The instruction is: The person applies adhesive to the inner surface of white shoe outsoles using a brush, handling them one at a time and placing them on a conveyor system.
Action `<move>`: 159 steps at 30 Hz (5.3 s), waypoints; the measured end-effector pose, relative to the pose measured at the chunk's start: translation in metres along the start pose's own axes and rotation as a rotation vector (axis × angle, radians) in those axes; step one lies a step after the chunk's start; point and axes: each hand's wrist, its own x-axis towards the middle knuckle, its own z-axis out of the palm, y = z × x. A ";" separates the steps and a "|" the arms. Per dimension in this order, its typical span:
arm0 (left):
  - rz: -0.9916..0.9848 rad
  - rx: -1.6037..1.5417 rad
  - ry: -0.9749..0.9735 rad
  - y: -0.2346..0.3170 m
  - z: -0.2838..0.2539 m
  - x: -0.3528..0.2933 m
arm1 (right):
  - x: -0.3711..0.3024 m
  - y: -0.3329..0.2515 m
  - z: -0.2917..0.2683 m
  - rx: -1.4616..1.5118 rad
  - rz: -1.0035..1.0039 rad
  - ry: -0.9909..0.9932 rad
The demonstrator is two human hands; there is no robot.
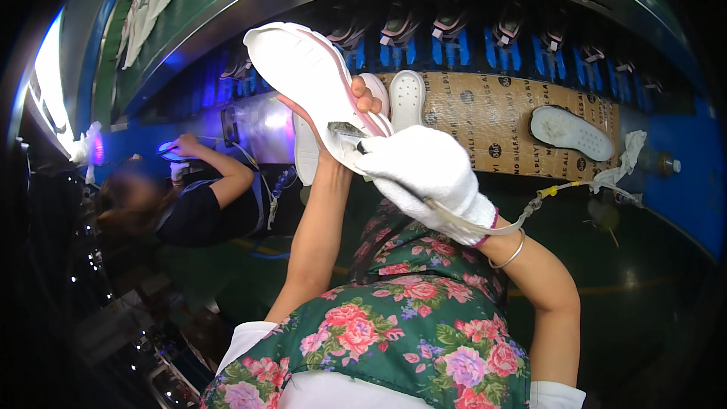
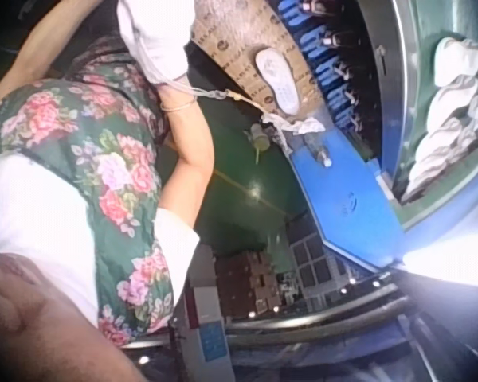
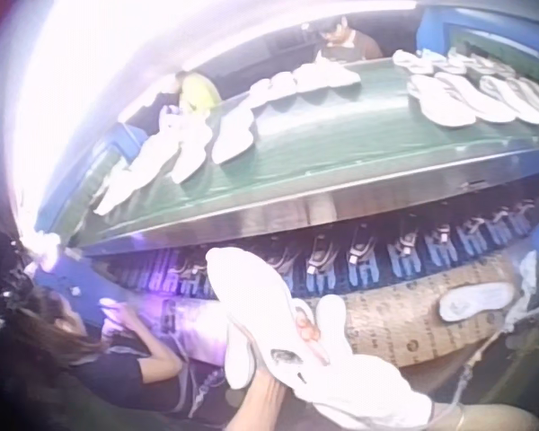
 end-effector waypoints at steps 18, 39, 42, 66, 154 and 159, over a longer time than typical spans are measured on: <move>-0.326 0.314 0.106 0.003 0.007 0.013 | -0.017 -0.008 -0.014 0.279 0.183 -0.158; -1.065 1.286 0.249 0.008 0.052 0.054 | -0.019 0.014 -0.002 0.139 0.109 -0.193; -1.140 1.423 0.166 0.009 0.035 0.058 | -0.018 0.009 -0.008 0.495 0.570 -0.184; -0.487 0.149 0.328 -0.005 -0.024 0.043 | 0.003 0.032 -0.046 0.211 0.622 0.230; -0.076 0.023 0.137 -0.067 0.019 -0.001 | -0.028 0.010 -0.033 0.239 0.341 0.100; -0.271 -0.087 0.021 -0.054 0.006 -0.004 | -0.039 0.004 -0.022 0.039 0.065 -0.084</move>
